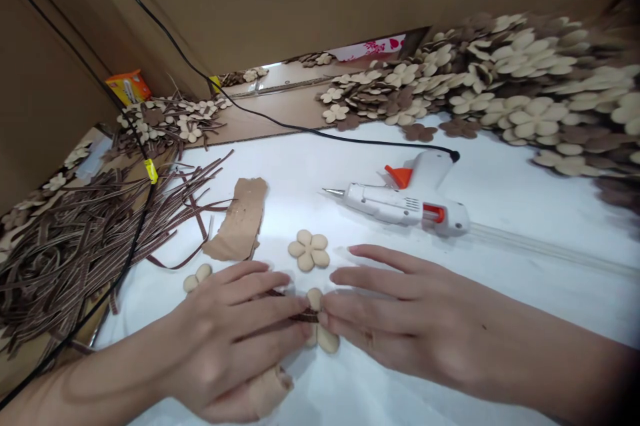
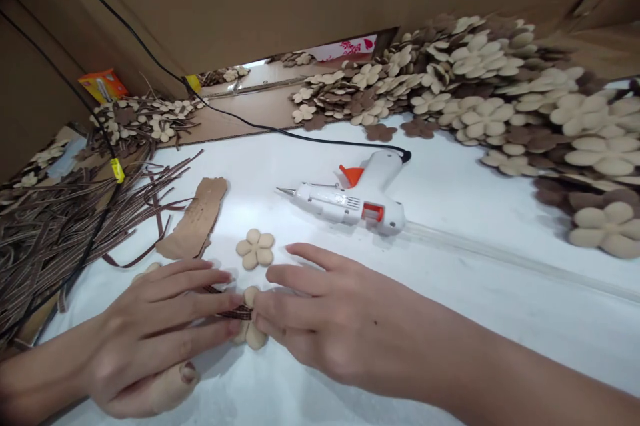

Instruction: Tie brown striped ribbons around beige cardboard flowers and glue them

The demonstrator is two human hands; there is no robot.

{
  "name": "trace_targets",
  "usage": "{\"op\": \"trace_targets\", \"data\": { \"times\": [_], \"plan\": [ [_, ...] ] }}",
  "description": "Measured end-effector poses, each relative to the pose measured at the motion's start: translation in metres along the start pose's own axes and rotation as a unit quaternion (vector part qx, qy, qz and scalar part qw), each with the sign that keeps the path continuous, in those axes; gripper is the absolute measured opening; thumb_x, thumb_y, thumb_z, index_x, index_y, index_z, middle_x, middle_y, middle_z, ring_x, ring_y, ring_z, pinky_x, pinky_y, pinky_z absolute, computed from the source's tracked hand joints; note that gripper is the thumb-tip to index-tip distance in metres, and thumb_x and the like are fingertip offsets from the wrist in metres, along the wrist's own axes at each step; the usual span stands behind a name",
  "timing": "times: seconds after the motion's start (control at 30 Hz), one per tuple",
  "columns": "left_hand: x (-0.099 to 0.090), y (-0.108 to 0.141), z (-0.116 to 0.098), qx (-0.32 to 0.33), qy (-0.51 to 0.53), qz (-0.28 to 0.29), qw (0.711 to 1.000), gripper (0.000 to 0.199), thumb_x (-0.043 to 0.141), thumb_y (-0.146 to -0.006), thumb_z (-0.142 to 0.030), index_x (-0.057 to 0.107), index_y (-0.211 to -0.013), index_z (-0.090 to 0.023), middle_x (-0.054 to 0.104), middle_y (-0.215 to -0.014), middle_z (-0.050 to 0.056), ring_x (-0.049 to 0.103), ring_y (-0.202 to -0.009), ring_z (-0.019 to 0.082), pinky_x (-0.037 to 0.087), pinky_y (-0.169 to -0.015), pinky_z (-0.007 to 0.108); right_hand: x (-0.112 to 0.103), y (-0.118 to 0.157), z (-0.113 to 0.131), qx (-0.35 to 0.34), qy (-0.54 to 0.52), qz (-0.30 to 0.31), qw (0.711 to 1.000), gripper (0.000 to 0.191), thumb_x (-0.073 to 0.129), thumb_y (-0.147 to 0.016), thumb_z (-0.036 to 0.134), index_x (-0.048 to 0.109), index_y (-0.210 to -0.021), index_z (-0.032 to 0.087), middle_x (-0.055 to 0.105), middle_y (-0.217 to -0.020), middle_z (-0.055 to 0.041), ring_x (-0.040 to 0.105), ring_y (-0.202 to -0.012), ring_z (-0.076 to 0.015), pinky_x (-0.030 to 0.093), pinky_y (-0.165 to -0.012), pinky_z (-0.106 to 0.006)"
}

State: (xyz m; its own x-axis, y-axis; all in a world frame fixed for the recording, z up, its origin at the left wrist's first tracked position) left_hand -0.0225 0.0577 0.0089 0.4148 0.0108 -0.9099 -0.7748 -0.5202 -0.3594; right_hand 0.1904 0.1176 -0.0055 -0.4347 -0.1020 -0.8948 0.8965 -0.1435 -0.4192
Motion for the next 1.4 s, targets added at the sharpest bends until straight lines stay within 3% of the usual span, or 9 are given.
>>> {"op": "trace_targets", "data": {
  "times": [0.1,0.37,0.53,0.77,0.9,1.1,1.23,1.33,1.4],
  "plan": [
    [-0.001,0.002,0.004,-0.02,0.015,-0.014,1.0,0.035,0.044,-0.086,-0.029,0.062,-0.109,-0.011,0.066,-0.11,0.011,0.055,-0.108,0.028,0.043,-0.092,0.044,-0.002,-0.001,0.0,-0.01,0.005,-0.002,1.0,0.03,0.035,-0.097,0.016,0.064,-0.103,0.022,0.066,-0.109,0.0073,0.055,-0.103,-0.0132,0.03,-0.104,-0.034],
    [-0.001,-0.001,0.002,-0.04,0.01,0.04,0.998,0.036,0.043,-0.088,-0.032,0.058,-0.118,-0.021,0.061,-0.121,0.006,0.047,-0.118,0.025,0.037,-0.099,0.042,-0.004,0.0,0.001,-0.025,0.013,-0.009,1.0,0.036,0.031,-0.097,0.014,0.065,-0.1,0.021,0.066,-0.109,0.0038,0.057,-0.1,-0.0151,0.037,-0.1,-0.036],
    [0.001,0.003,-0.007,-0.055,-0.072,0.088,0.992,0.046,0.039,-0.087,-0.051,0.049,-0.129,-0.032,0.056,-0.128,0.004,0.04,-0.124,0.032,0.026,-0.101,0.054,-0.006,-0.002,-0.001,-0.039,0.014,-0.01,0.999,0.038,0.028,-0.097,0.015,0.066,-0.1,0.02,0.065,-0.11,-0.0003,0.057,-0.099,-0.0157,0.042,-0.094,-0.037],
    [-0.003,-0.003,-0.001,0.008,-0.158,0.112,0.981,0.05,0.041,-0.084,-0.06,0.051,-0.126,-0.033,0.056,-0.127,0.003,0.035,-0.128,0.031,0.014,-0.106,0.056,-0.006,-0.006,-0.004,-0.005,-0.024,0.005,1.0,0.023,0.043,-0.093,0.019,0.065,-0.101,0.02,0.065,-0.108,-0.002,0.055,-0.102,-0.0173,0.043,-0.092,-0.037],
    [-0.006,-0.008,0.003,0.028,-0.194,0.15,0.969,0.045,0.038,-0.087,-0.056,0.048,-0.127,-0.037,0.05,-0.134,0.002,0.031,-0.132,0.028,0.01,-0.107,0.057,-0.009,-0.009,-0.012,-0.025,-0.04,0.048,0.998,0.024,0.045,-0.091,0.023,0.062,-0.108,0.024,0.06,-0.114,-0.0035,0.051,-0.106,-0.0193,0.04,-0.095,-0.039],
    [-0.014,-0.012,0.007,0.058,-0.217,0.154,0.962,0.041,0.038,-0.089,-0.052,0.051,-0.123,-0.033,0.053,-0.13,0.004,0.036,-0.129,0.027,0.016,-0.106,0.059,-0.017,-0.016,-0.018,-0.04,-0.057,0.08,0.994,0.024,0.048,-0.088,0.023,0.062,-0.107,0.025,0.057,-0.115,-0.005,0.049,-0.101,-0.0204,0.039,-0.092,-0.04],
    [-0.011,-0.008,0.006,0.028,-0.176,0.141,0.974,0.044,0.036,-0.091,-0.05,0.053,-0.124,-0.026,0.052,-0.133,0.004,0.036,-0.128,0.028,0.017,-0.106,0.055,-0.015,-0.015,-0.006,0.038,-0.048,0.029,0.998,0.021,0.05,-0.086,0.021,0.065,-0.101,0.021,0.061,-0.097,-0.0058,0.052,-0.089,-0.0197,0.043,-0.081,-0.038],
    [-0.005,-0.002,0.002,-0.016,-0.136,0.12,0.983,0.05,0.036,-0.09,-0.052,0.049,-0.128,-0.023,0.05,-0.135,0.006,0.038,-0.127,0.03,0.024,-0.104,0.053,-0.011,-0.012,0.006,0.16,-0.082,-0.027,0.983,0.018,0.049,-0.086,0.018,0.067,-0.088,0.022,0.06,-0.083,-0.004,0.052,-0.078,-0.0157,0.044,-0.067,-0.029],
    [-0.001,0.0,-0.001,-0.033,-0.13,0.101,0.986,0.049,0.037,-0.089,-0.051,0.049,-0.128,-0.023,0.051,-0.134,0.007,0.039,-0.126,0.031,0.025,-0.103,0.054,-0.007,-0.013,0.011,0.245,-0.105,-0.028,0.963,0.016,0.051,-0.084,0.016,0.066,-0.08,0.022,0.06,-0.078,-0.0024,0.052,-0.075,-0.0152,0.043,-0.063,-0.026]
  ]
}}
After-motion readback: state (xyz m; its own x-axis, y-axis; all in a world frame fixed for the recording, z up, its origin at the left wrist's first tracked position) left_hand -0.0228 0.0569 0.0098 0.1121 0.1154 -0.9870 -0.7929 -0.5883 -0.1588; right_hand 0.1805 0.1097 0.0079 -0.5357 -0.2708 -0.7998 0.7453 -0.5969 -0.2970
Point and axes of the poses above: each hand's wrist, its own y-axis away from the middle knuckle, its own x-axis out of the palm, z = x × y, the point moved 2 cm from there along -y, towards the middle knuckle
